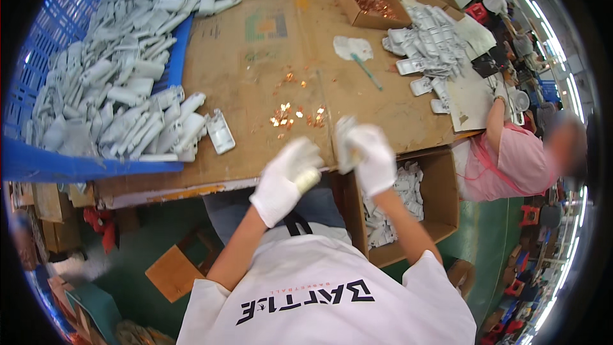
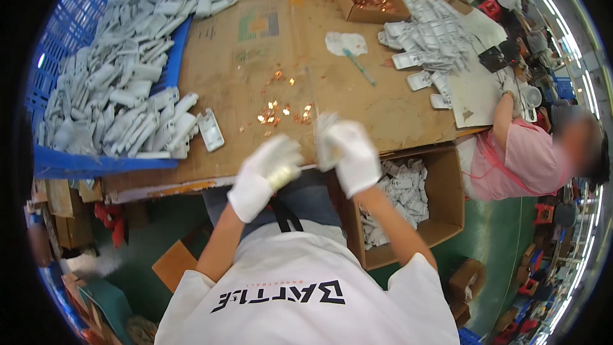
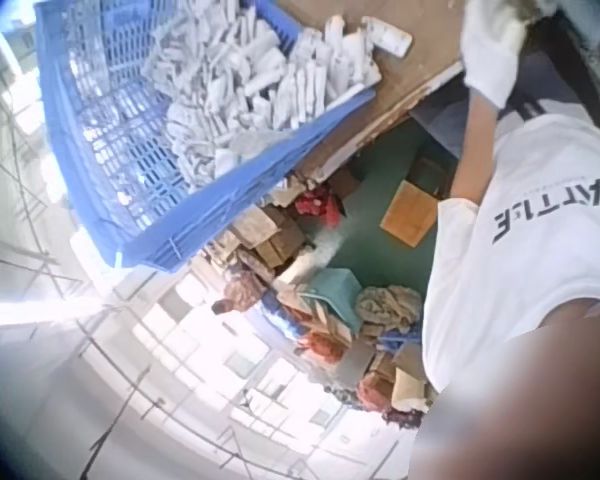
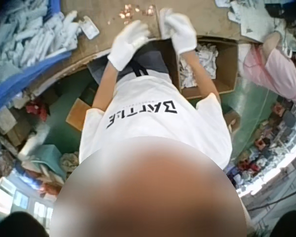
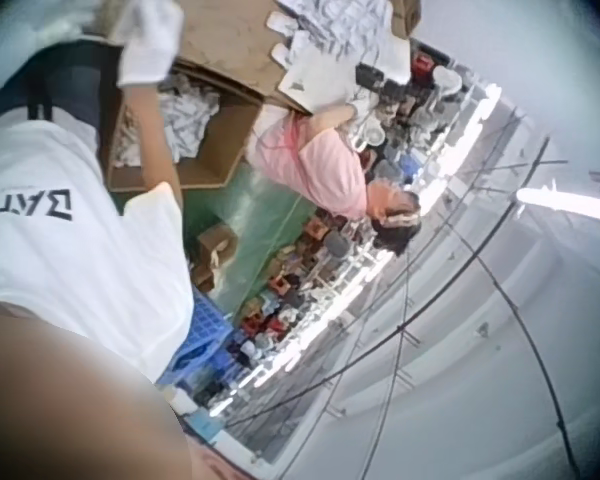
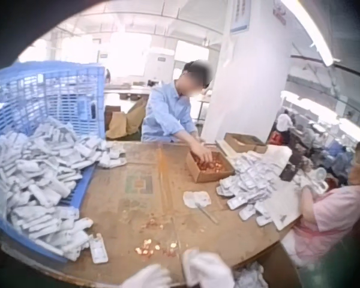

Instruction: The person picks up a white plastic housing from a blue bin, places copper contacts into it by hand, and then sets the assembled unit into a cardboard box.

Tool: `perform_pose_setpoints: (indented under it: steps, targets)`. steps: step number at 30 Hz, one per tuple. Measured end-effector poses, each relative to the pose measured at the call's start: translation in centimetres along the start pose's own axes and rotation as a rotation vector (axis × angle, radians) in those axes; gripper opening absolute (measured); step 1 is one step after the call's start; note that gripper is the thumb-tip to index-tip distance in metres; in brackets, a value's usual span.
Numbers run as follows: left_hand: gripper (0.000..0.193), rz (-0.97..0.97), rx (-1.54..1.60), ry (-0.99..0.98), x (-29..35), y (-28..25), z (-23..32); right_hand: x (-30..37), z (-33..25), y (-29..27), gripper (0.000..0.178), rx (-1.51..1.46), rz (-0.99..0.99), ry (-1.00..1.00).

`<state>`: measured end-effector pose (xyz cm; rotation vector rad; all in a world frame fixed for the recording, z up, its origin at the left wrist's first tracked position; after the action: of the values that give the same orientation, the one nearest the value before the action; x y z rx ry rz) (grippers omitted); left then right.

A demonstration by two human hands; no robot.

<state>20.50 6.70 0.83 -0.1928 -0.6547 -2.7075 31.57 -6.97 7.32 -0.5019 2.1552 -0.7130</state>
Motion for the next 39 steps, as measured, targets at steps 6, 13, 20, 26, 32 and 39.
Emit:
perform_pose_setpoints:
  steps: [6,13,20,26,32,39]
  targets:
    - [0.02,0.839,-2.037,0.279,-7.4,-11.8,13.7,-13.6,26.1,-13.7,0.021,0.702,0.325,0.173]
    - [0.027,0.715,-2.154,-0.204,-11.7,-18.8,11.9,-15.9,12.2,4.8,0.027,0.282,-0.182,-0.145]
    - [0.026,0.695,-2.183,-0.252,-12.9,-19.8,12.4,-15.3,12.8,15.5,0.025,0.169,-0.614,0.16]
    - [0.045,0.528,-1.714,0.323,-12.4,-13.5,15.1,-15.7,13.9,16.6,0.019,0.301,-0.702,0.289]
    - [0.045,0.077,0.319,0.05,-11.2,-12.9,8.9,-15.3,13.4,18.0,0.018,0.493,-0.775,0.214]
    - [0.064,0.12,0.135,0.022,-6.4,-8.7,3.7,-14.9,12.4,16.5,0.016,0.493,-0.591,0.117]
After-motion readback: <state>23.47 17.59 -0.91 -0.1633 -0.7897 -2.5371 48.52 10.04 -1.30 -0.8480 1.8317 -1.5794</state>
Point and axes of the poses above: each hand's wrist, its own x-axis away from the middle knuckle, its own y-axis out of the palm, z = x × y, the point moved 9 cm from there along -x, towards the middle knuckle, and after that the axes turned 3 degrees about z, right-handed, at the moved point
